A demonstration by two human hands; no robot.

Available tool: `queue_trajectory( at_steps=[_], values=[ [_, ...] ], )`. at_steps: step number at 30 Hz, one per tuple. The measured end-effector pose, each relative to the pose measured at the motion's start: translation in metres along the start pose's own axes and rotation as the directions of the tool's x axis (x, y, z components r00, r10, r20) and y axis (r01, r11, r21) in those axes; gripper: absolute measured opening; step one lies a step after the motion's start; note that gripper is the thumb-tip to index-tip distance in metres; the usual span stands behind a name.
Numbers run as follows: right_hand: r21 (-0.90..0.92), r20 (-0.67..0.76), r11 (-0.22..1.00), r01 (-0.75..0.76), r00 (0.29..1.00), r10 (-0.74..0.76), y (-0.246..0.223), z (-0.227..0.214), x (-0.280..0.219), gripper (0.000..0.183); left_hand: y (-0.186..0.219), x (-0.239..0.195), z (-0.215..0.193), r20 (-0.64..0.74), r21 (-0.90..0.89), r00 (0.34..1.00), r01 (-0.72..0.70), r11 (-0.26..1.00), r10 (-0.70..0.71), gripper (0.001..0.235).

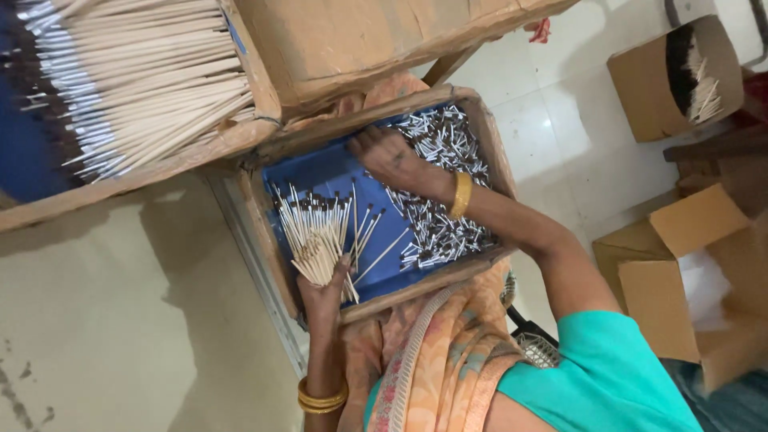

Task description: Assembling wooden brush handles by manually attaching metal tips or ferrules.

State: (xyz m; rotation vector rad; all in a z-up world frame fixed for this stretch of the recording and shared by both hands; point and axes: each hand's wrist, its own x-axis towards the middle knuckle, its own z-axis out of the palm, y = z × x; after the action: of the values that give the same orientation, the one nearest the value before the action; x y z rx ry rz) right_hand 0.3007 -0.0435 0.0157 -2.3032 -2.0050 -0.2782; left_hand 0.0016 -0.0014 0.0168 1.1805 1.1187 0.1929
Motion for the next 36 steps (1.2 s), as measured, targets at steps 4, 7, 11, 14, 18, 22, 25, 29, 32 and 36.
queue_trajectory(
  at_steps=[4,7,11,14,18,22,25,29,32,36],
  values=[
    [0.382,-0.217,0.92,-0.091,0.959,0.185,0.004,-0.026,-0.014,0.023,0.028,-0.003,0.011,0.093,-0.375,0.987,-0.085,0.923,0.129,0.037],
    [0.582,-0.03,0.784,-0.214,0.958,0.284,-0.002,-0.045,-0.027,0.015,0.025,0.005,0.019,0.181,-0.519,0.977,-0.004,0.855,0.115,0.037],
    [0.927,0.356,-0.223,-0.301,0.892,0.278,-0.023,-0.055,-0.045,0.016,0.017,0.009,0.026,0.318,-0.662,0.948,0.205,0.721,0.021,0.028],
    [0.83,0.429,-0.481,-0.282,0.874,0.228,-0.03,-0.057,-0.053,0.019,0.018,0.009,0.028,0.367,-0.696,0.93,0.269,0.666,0.008,0.027],
    [0.812,0.446,-0.509,-0.286,0.867,0.224,-0.032,-0.06,-0.054,0.018,0.021,0.006,0.03,0.369,-0.689,0.929,0.261,0.676,0.017,0.024],
    [0.837,0.435,-0.45,-0.312,0.878,0.199,-0.034,-0.073,-0.052,0.017,0.019,0.003,0.033,0.346,-0.654,0.937,0.212,0.726,0.037,0.022],
    [0.902,0.365,-0.326,-0.283,0.904,0.224,-0.041,-0.07,-0.058,0.016,0.019,-0.003,0.037,0.278,-0.616,0.958,0.12,0.778,0.073,0.022],
    [0.84,0.439,-0.452,-0.301,0.867,0.237,-0.047,-0.057,-0.064,0.013,0.024,-0.005,0.038,0.11,-0.298,0.972,-0.169,0.94,0.209,0.022],
    [0.813,0.423,-0.515,-0.272,0.883,0.202,-0.051,-0.063,-0.06,0.011,-0.001,0.001,0.03,0.149,-0.338,0.976,-0.102,0.936,0.161,0.021],
    [0.804,0.255,-0.577,-0.147,0.961,0.11,-0.047,-0.051,-0.059,0.009,-0.022,0.008,0.023,0.494,-0.776,0.855,0.353,0.523,0.157,0.018]
  ],
)
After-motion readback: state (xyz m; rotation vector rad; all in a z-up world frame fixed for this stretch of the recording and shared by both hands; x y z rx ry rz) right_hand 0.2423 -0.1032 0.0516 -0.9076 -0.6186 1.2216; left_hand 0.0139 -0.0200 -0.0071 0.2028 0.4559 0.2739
